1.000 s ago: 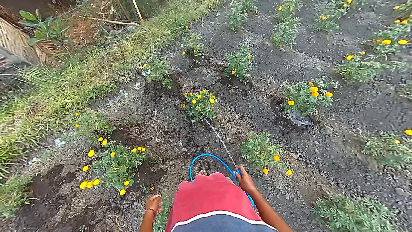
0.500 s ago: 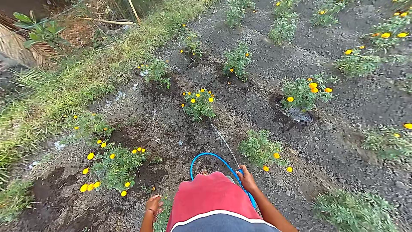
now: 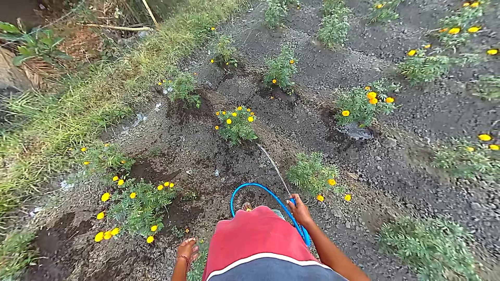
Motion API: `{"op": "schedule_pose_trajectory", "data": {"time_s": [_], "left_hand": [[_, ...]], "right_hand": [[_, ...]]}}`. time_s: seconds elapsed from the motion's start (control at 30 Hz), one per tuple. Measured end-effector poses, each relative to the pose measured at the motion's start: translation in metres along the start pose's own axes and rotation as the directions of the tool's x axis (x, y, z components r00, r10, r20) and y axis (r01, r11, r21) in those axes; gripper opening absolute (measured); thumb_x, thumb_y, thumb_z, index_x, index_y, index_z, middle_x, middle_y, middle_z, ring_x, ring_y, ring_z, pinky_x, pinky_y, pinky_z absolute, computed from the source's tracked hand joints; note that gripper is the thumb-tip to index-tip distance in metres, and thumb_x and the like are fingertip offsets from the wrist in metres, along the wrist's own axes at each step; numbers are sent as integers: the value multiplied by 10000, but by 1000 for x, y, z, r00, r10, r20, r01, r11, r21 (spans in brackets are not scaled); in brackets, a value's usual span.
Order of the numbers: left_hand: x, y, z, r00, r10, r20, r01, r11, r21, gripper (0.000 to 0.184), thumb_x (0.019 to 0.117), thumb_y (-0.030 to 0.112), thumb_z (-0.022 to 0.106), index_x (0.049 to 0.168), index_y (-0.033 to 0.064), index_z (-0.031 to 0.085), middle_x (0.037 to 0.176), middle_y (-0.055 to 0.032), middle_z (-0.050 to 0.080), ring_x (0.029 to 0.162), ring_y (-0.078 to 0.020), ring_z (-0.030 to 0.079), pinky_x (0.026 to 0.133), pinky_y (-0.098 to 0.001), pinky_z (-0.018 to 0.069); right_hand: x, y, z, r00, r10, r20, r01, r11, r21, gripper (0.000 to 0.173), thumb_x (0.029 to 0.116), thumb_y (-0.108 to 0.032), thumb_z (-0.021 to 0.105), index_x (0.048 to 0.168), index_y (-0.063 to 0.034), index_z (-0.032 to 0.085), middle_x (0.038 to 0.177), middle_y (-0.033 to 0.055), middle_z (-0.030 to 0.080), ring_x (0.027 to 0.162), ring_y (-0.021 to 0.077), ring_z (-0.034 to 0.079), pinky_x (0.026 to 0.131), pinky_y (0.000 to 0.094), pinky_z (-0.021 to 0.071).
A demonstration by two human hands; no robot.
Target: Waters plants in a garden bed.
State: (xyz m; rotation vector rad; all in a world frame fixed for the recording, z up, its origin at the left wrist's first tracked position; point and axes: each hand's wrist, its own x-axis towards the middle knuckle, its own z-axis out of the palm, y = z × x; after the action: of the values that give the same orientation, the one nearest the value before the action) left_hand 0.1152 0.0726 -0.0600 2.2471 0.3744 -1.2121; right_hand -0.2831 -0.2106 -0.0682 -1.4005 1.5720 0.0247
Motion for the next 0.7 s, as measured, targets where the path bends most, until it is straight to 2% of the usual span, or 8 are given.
{"op": "schedule_pose_trajectory", "data": {"time_s": [0.27,0.4,0.53,0.7], "left_hand": [[1,-2,0,1000,1,-8,-1,1000,-1,329,1053,139,590,1342,-17,580,1259,-266,632,993,-325,671,808,-458,563],[0,-3,-1,1000,3,-9,-3,1000,-3,321,1054,139,593,1332,-22,587,1267,-265,631,998,-326,675,814,-459,564],[-2,-5,-1,1000,17,-11,-17,1000,-7,320,1053,137,592,1331,-22,586,1244,-265,633,975,-318,670,796,-456,562],[-3,-6,-1,1000,14,-14,-14,1000,-10,322,1053,138,592,1335,-18,585,1244,-268,631,964,-321,670,794,-453,562]], "right_hand": [[1,-8,-2,1000,-19,9,19,1000,-8,341,1074,-251,544,1365,-75,514,1006,231,679,868,378,686,832,562,538],[0,-11,-2,1000,-22,19,23,1000,-12,346,1075,-242,540,1372,-67,511,1034,238,679,902,385,687,858,567,534],[1,-8,1,999,-33,10,33,999,17,336,1073,-220,542,1365,-56,514,993,234,673,837,371,679,805,552,540],[1,-6,1,999,-39,8,39,999,25,335,1073,-219,547,1364,-57,511,983,233,672,838,367,677,814,547,537]]}}
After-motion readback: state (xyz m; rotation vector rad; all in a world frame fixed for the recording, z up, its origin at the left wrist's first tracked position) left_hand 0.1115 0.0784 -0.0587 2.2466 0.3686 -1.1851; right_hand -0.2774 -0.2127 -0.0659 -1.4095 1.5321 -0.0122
